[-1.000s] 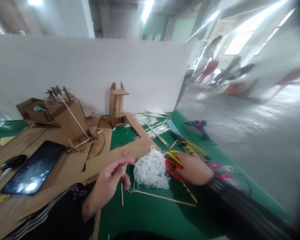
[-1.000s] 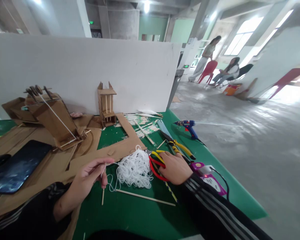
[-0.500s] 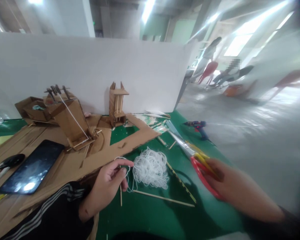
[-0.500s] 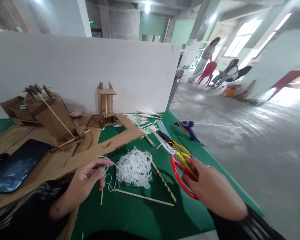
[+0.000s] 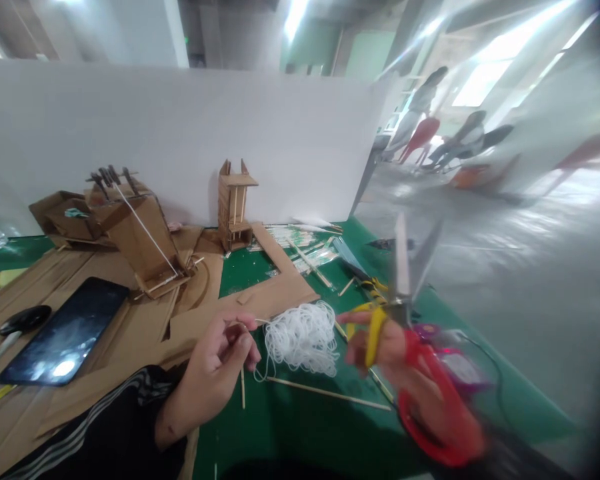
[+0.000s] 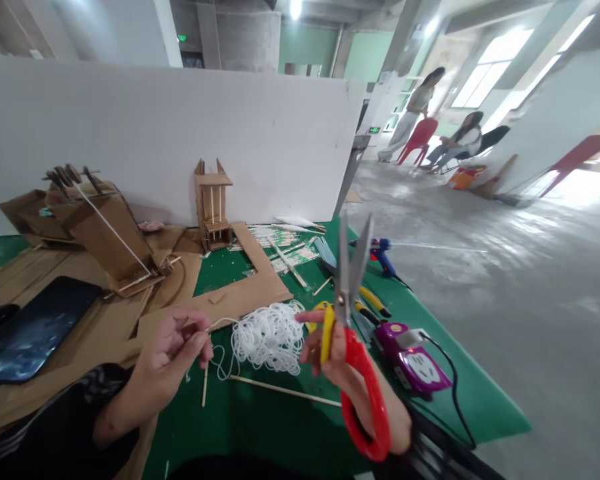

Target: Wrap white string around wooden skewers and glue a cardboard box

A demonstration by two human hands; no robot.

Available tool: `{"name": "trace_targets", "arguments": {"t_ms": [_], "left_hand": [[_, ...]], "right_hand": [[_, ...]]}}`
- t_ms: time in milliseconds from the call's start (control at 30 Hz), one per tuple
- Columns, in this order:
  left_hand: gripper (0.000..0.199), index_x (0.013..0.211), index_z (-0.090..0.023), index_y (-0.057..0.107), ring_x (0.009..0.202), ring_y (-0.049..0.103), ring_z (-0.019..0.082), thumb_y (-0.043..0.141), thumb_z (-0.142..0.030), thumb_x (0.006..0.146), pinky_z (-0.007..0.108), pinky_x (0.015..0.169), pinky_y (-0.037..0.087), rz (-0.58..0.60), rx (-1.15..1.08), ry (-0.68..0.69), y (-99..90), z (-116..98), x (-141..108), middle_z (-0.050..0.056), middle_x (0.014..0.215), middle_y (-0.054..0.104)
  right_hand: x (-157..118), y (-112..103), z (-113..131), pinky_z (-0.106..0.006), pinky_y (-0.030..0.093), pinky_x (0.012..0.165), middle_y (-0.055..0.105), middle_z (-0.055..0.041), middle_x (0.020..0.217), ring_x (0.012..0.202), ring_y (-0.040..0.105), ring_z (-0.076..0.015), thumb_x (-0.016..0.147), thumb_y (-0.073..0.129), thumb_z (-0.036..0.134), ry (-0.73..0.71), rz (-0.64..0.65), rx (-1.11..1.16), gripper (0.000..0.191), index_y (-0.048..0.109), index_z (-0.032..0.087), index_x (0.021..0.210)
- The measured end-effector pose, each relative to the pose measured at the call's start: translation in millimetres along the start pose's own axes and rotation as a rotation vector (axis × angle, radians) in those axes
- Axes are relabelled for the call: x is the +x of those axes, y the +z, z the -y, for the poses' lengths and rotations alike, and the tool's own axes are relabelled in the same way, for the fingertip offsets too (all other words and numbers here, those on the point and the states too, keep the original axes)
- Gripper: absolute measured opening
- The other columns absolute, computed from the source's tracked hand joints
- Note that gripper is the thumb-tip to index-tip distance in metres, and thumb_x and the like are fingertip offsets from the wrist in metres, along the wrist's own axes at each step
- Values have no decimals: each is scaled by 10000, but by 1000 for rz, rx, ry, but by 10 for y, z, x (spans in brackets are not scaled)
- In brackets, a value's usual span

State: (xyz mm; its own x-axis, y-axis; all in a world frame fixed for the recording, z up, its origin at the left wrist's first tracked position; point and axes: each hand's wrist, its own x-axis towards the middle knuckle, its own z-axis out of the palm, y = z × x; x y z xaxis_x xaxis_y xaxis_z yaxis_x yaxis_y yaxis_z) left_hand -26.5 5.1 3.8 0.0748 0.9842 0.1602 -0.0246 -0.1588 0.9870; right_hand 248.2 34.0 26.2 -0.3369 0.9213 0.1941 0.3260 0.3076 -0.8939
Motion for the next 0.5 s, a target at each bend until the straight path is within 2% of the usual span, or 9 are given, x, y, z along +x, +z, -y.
{"name": "trace_targets", "arguments": {"t_ms": [33,67,133,200,333,500], "left_hand": [[149,1065,-220,483,677,593,143,500,-278,928,275,621,501,-14,-5,7,2,5,2,2,751,590],[151,1059,-218,486,682,597,146,511,-279,923,282,634,501,-27,-6,11,5,3,5,3,755,594],[146,1042,-213,492,682,603,146,523,-280,917,284,649,497,-54,0,23,9,-17,14,4,757,601],[133,1028,-207,495,687,609,146,520,-281,920,283,663,494,-78,9,33,10,-48,21,6,756,606],[137,1016,-200,511,732,621,166,526,-293,916,295,683,508,-97,-9,61,7,-73,22,26,782,627],[118,1039,-222,521,777,630,164,504,-246,925,296,711,524,-109,46,119,43,-20,-31,38,873,634]], "right_hand": [[33,108,44,-313,492,443,603,-66,715,584,603,-217,843,406,582,16,113,223,477,503,195,1103],[63,221,98,-316,505,493,603,-67,773,638,604,-211,851,448,542,75,135,350,410,502,206,1080],[110,448,208,-308,514,566,587,-56,893,695,591,-181,855,535,443,187,158,479,281,492,223,1024],[143,660,287,-288,512,578,565,-48,1017,721,588,-155,823,614,394,265,205,564,262,482,222,970],[204,973,316,-253,493,524,573,-4,846,655,588,-139,732,710,401,348,270,645,345,485,198,897],[274,1152,371,-245,485,548,573,32,699,577,565,-115,655,777,321,405,231,749,338,538,185,850]]}}
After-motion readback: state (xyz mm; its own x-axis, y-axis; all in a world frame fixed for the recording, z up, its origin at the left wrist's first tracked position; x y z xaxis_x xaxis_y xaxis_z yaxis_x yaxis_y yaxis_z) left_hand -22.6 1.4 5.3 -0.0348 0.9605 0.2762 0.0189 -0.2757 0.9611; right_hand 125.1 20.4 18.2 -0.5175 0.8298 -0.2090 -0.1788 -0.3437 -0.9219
